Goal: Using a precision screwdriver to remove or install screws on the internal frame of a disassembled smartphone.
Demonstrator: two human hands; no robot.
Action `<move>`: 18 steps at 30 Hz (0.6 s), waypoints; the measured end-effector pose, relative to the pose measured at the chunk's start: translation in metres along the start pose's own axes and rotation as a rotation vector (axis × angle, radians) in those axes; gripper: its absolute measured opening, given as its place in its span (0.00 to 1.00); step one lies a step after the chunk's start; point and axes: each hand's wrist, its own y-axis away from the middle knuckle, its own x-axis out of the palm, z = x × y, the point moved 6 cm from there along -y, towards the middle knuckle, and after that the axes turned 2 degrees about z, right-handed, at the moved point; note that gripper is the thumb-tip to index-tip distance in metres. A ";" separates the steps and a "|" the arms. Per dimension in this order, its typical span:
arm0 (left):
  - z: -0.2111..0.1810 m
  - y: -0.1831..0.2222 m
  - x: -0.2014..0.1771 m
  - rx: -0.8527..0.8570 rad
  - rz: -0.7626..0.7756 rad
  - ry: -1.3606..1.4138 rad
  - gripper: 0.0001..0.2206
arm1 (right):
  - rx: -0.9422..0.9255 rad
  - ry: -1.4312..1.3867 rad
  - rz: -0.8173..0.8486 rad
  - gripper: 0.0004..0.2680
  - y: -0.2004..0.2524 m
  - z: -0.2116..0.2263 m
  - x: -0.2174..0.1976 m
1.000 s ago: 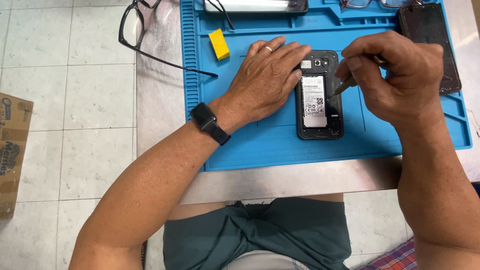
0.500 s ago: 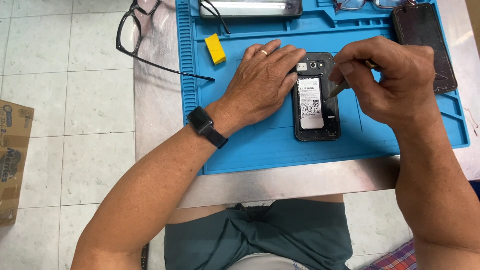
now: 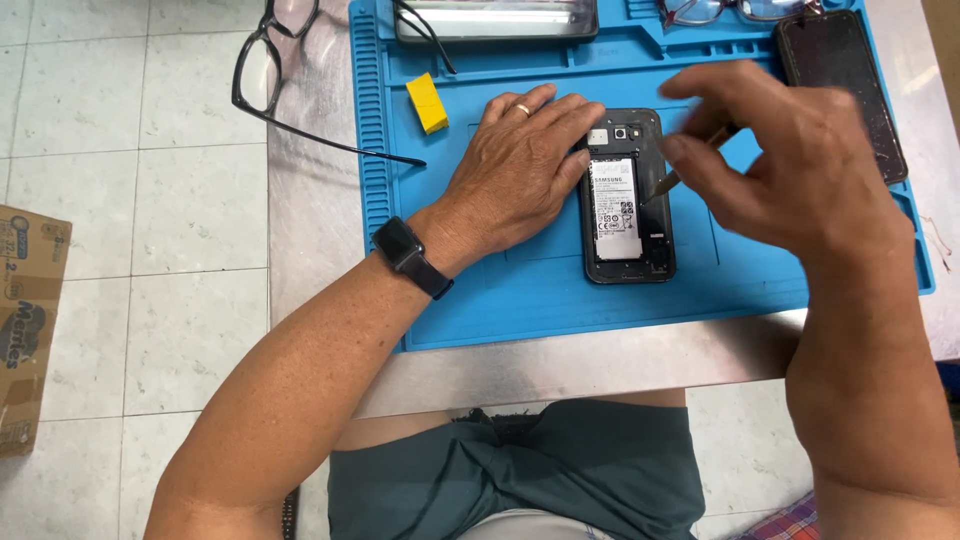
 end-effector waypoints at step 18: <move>-0.013 -0.003 -0.009 0.037 0.032 -0.134 0.19 | 0.113 0.034 -0.149 0.09 -0.018 0.025 -0.010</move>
